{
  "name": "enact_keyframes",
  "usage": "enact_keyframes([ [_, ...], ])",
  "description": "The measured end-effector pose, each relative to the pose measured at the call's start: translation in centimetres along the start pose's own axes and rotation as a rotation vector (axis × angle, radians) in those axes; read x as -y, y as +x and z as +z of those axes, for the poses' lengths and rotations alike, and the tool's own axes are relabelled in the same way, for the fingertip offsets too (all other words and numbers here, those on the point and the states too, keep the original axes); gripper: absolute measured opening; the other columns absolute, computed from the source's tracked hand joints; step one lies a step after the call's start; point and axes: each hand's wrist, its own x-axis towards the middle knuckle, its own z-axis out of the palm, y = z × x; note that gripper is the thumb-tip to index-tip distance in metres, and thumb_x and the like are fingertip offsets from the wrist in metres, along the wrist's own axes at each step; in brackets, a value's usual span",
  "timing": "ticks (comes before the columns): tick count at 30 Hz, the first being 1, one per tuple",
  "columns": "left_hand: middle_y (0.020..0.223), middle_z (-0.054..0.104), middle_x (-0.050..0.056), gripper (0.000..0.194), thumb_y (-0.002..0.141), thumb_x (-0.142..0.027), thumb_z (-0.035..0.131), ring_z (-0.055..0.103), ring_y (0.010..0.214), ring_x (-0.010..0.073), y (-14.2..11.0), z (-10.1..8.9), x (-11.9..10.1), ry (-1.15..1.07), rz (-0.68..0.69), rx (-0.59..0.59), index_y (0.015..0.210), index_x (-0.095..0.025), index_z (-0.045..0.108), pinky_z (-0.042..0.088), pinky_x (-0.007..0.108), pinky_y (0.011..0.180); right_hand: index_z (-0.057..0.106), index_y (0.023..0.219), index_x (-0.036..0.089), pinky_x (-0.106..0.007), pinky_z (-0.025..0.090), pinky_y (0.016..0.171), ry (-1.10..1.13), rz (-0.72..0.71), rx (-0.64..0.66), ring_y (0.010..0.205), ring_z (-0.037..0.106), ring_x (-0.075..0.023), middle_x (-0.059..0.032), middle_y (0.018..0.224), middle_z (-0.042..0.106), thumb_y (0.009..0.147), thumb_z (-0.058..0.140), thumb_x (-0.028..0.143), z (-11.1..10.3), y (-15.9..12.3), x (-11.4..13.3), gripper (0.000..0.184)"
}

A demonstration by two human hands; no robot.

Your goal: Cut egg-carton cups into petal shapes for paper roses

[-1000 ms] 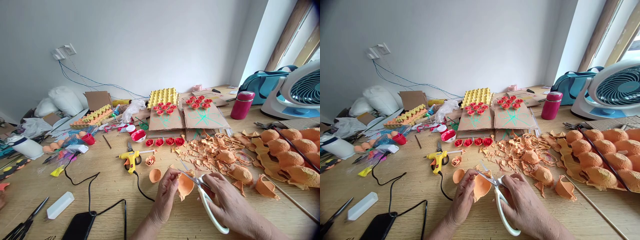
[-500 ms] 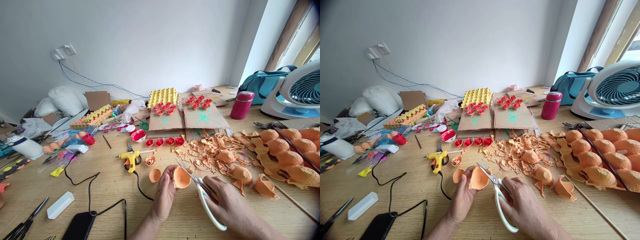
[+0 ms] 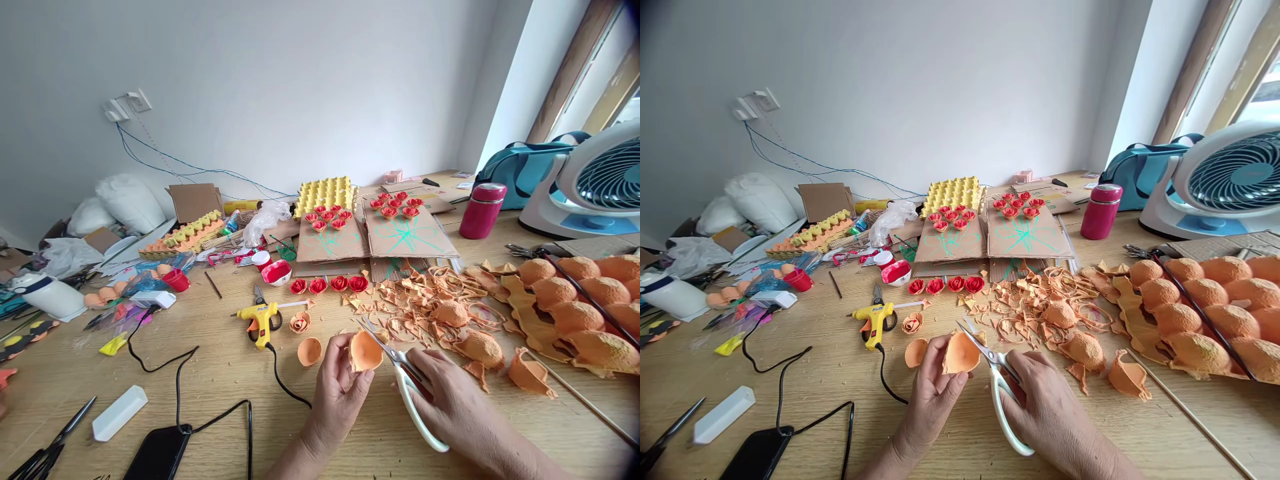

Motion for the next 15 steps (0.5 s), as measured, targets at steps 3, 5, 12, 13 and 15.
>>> enact_keyframes([
  [3, 0.117, 0.062, 0.008, 0.033, 0.087, -0.023, 0.067, 0.06, 0.112, 0.0216, -0.21, -0.11, 0.13, 0.027, 0.022, 0.048, 0.117, -0.024, 0.054, 0.05, 0.031, 0.096, 0.039, 0.074, 0.025, -0.032, 0.04, 0.065, -0.001, 0.001, -0.002, 0.071, 0.055, -0.0199, -0.0003, 0.071, 0.057, 0.095, 0.046, 0.032, -0.11, -0.01, 0.08, 0.023],
  [5, 0.117, 0.062, 0.007, 0.033, 0.088, -0.02, 0.066, 0.061, 0.111, 0.0211, -0.34, -0.17, 0.28, 0.047, 0.05, 0.073, 0.118, -0.024, 0.053, 0.049, 0.03, 0.099, 0.039, 0.077, 0.025, -0.034, 0.041, 0.067, 0.006, -0.012, -0.014, 0.072, 0.055, -0.0204, -0.0005, 0.073, 0.057, 0.095, 0.047, 0.032, -0.16, -0.01, 0.13, 0.021],
  [12, 0.119, 0.061, 0.006, 0.035, 0.089, -0.017, 0.063, 0.06, 0.114, 0.0195, -0.56, -0.27, 0.5, 0.062, 0.07, 0.101, 0.121, -0.026, 0.052, 0.047, 0.028, 0.102, 0.041, 0.08, 0.024, -0.035, 0.042, 0.073, 0.038, -0.044, -0.021, 0.076, 0.054, -0.0213, -0.0012, 0.078, 0.058, 0.095, 0.048, 0.031, -0.24, -0.1, 0.1, 0.018],
  [13, 0.119, 0.061, 0.006, 0.035, 0.089, -0.018, 0.063, 0.06, 0.114, 0.0192, -0.54, -0.29, 0.51, 0.053, 0.068, 0.105, 0.122, -0.026, 0.052, 0.047, 0.028, 0.102, 0.041, 0.079, 0.024, -0.035, 0.042, 0.072, 0.044, -0.041, -0.011, 0.077, 0.054, -0.0215, -0.0013, 0.078, 0.058, 0.095, 0.048, 0.032, -0.28, -0.1, 0.11, 0.019],
  [15, 0.12, 0.061, 0.005, 0.035, 0.09, -0.02, 0.063, 0.06, 0.115, 0.0186, -0.46, -0.3, 0.46, 0.031, 0.06, 0.114, 0.122, -0.027, 0.051, 0.047, 0.027, 0.101, 0.041, 0.076, 0.024, -0.033, 0.041, 0.069, 0.055, -0.033, 0.009, 0.077, 0.053, -0.0212, -0.001, 0.076, 0.057, 0.095, 0.047, 0.032, -0.35, -0.09, 0.18, 0.022],
])
